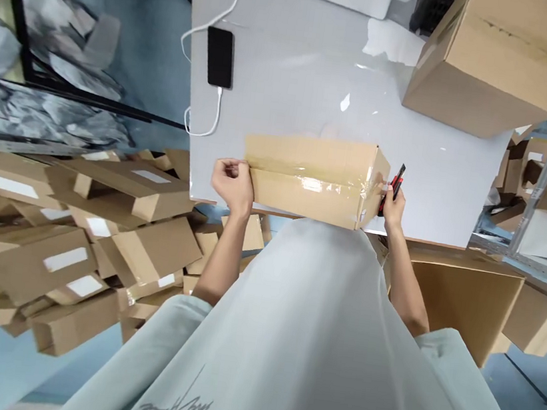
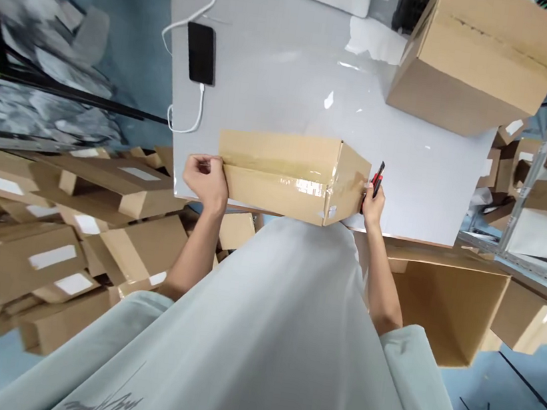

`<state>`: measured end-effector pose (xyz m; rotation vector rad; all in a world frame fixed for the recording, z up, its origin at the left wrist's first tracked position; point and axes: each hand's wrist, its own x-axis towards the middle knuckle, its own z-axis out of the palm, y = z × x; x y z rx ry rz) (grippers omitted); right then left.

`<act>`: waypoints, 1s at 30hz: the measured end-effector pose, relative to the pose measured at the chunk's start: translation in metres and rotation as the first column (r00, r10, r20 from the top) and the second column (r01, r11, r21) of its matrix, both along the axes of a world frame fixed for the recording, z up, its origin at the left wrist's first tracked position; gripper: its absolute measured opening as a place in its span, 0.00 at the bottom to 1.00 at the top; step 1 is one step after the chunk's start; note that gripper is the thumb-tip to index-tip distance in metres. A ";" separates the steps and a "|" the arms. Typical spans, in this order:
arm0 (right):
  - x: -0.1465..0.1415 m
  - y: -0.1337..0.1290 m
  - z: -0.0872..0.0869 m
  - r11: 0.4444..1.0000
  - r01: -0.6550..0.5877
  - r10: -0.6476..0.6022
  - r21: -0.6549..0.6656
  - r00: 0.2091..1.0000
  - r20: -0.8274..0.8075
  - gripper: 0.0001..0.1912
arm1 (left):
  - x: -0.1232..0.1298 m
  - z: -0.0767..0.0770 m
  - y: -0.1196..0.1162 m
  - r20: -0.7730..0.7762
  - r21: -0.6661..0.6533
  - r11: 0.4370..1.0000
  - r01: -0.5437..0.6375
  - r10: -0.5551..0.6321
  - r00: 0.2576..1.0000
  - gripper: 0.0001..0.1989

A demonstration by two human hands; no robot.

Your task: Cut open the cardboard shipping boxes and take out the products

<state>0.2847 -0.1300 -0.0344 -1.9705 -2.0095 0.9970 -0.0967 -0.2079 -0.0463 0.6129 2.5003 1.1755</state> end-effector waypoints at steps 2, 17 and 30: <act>0.008 -0.007 0.017 0.978 0.190 -0.190 0.090 0.982 -0.011 0.34 | 0.001 -0.007 0.002 -0.011 -0.030 0.999 0.028 -0.029 1.000 0.07; -0.007 -0.008 0.096 0.817 0.146 -0.386 0.558 0.858 0.340 0.28 | 0.050 -0.022 0.041 0.372 0.262 0.716 0.647 -0.694 0.617 0.23; -0.053 -0.042 0.146 0.828 0.161 -0.376 0.537 0.870 0.319 0.31 | 0.024 0.063 0.074 0.208 0.474 0.495 0.729 -0.867 0.453 0.12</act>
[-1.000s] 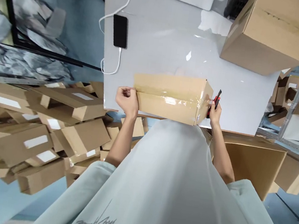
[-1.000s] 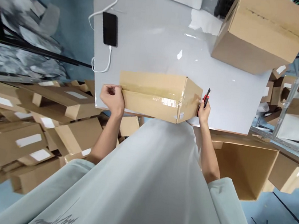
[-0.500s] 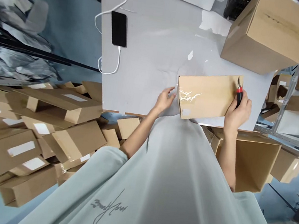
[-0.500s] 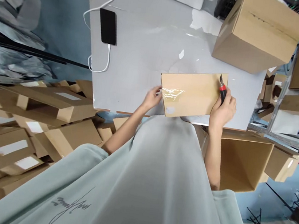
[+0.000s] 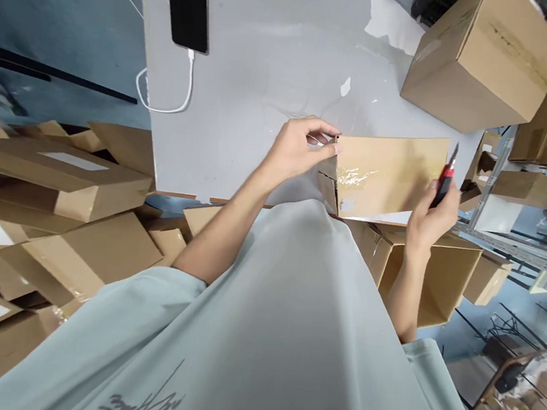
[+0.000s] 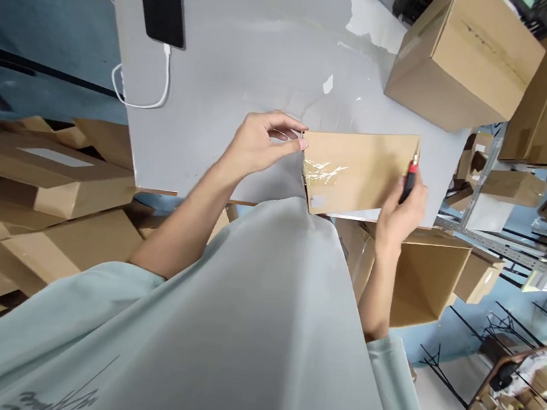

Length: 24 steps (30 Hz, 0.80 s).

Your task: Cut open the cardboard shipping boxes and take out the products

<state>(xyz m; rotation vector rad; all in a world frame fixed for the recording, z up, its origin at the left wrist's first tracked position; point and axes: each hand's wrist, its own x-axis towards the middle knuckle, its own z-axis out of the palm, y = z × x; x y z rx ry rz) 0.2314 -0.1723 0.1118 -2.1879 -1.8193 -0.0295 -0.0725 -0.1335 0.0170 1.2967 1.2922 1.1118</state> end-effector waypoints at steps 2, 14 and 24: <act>-0.033 -0.021 0.015 0.985 -0.117 0.101 -0.129 0.987 -0.127 0.32 | -0.004 -0.001 0.002 0.031 -0.013 1.000 0.022 -0.021 0.999 0.12; -0.116 -0.058 0.032 0.881 -0.301 0.199 -0.366 0.936 -0.291 0.29 | -0.014 0.004 0.009 0.117 -0.068 0.994 0.087 -0.079 0.990 0.16; -0.156 -0.064 0.052 0.804 -0.120 0.183 -0.583 0.982 0.050 0.33 | -0.010 -0.007 0.009 0.147 -0.036 0.994 0.103 -0.096 0.984 0.16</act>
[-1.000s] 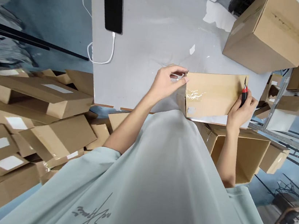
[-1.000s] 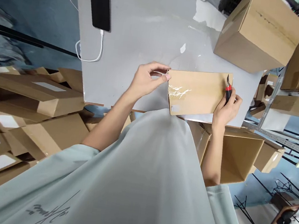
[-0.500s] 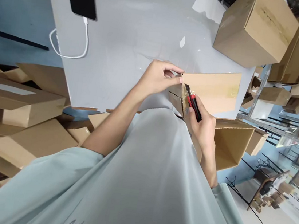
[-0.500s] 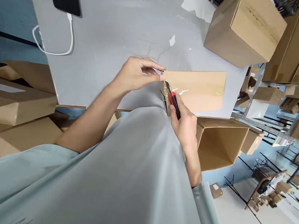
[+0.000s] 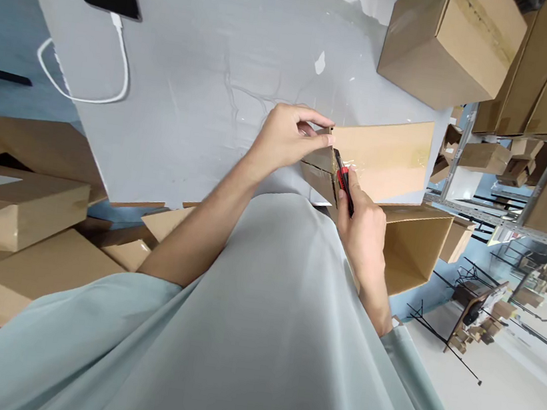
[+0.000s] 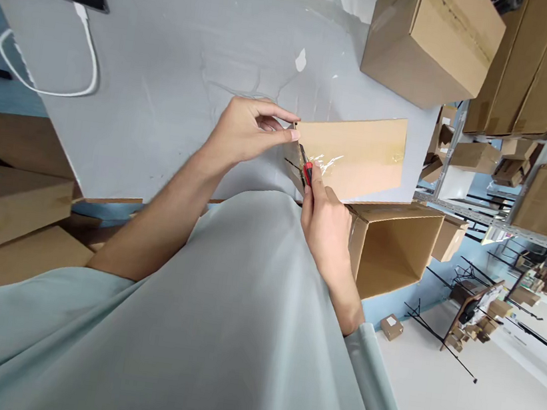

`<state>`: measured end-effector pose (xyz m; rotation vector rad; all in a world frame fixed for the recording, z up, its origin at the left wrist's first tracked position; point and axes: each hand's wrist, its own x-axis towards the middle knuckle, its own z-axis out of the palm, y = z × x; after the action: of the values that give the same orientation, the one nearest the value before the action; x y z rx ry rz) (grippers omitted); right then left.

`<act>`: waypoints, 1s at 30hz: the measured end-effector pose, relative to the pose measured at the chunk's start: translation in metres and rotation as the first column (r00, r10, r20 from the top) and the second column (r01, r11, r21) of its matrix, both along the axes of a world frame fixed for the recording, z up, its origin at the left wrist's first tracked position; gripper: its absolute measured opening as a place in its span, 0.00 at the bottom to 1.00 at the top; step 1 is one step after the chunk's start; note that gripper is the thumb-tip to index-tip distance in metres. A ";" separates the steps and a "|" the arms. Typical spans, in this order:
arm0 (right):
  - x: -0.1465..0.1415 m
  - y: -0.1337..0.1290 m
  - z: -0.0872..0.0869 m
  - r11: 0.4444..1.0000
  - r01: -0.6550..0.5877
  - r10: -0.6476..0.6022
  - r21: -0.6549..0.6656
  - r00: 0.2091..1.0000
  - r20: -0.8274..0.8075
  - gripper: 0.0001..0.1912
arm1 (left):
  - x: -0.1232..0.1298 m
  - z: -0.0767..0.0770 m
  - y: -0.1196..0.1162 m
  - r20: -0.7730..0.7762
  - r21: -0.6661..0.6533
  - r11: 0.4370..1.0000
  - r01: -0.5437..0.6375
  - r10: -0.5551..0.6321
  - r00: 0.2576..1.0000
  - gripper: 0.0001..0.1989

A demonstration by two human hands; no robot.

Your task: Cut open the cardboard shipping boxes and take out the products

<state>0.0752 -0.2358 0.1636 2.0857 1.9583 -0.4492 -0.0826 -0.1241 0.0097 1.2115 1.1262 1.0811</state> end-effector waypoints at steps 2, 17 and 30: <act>-0.010 0.001 0.009 0.998 -0.002 0.006 -0.065 0.998 0.069 0.33 | 0.001 -0.006 -0.002 0.022 0.025 1.000 -0.007 0.007 1.000 0.16; -0.041 0.008 0.031 0.972 0.060 0.020 -0.225 0.941 0.337 0.34 | 0.029 -0.004 -0.013 -0.044 0.047 0.993 -0.106 0.108 0.993 0.10; -0.032 -0.003 0.027 0.970 0.030 0.055 -0.240 0.938 0.342 0.33 | 0.033 -0.002 -0.023 -0.059 0.062 0.990 -0.130 0.133 0.989 0.12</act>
<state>0.0434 -0.2391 0.1910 1.8510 1.6250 -0.2765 -0.0497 -0.1474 0.0075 1.2374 1.2450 1.1891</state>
